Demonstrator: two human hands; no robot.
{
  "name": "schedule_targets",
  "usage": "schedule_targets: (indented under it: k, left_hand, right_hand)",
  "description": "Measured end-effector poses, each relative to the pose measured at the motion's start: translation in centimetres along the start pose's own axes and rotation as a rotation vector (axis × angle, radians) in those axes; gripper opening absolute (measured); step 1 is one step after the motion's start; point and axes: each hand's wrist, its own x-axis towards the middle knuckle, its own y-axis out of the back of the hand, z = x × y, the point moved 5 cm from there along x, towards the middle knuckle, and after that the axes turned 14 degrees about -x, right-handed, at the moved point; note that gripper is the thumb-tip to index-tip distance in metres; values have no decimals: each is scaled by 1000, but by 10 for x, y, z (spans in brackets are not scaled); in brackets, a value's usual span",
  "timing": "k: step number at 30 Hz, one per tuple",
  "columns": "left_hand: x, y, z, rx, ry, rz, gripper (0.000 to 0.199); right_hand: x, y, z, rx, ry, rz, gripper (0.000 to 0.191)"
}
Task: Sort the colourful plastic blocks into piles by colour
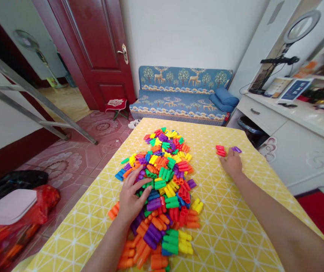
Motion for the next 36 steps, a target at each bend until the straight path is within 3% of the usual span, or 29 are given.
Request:
schedule_targets:
  k: [7, 14, 16, 18, 21, 24, 27, 30, 36]
  left_hand:
    - [-1, 0, -2, 4, 18, -13, 20]
    - [-1, 0, -2, 7, 13, -9, 19]
    - [-1, 0, -2, 8, 16, -12, 19]
    - [-2, 0, -2, 6, 19, -14, 19]
    - [-1, 0, -2, -3, 23, -19, 19]
    - [-1, 0, -2, -4, 22, -21, 19]
    - [-1, 0, -1, -3, 11, -18, 19]
    - [-1, 0, -2, -4, 4, -11, 19]
    - [0, 1, -1, -13, 10, -13, 19]
  right_hand:
    - [41, -16, -23, 53, 19, -159, 56]
    - [55, -16, -51, 77, 210, -147, 55]
    - [50, -11, -51, 91, 282, -85, 54]
    - [42, -2, -41, 82, 253, 59, 50]
    - [28, 8, -9, 22, -82, 256, 48]
    - [22, -3, 17, 25, -341, 146, 58]
    - [31, -19, 18, 48, -225, -49, 65]
    - [37, -26, 7, 18, -54, -136, 69]
    - [21, -26, -3, -38, -122, -134, 81]
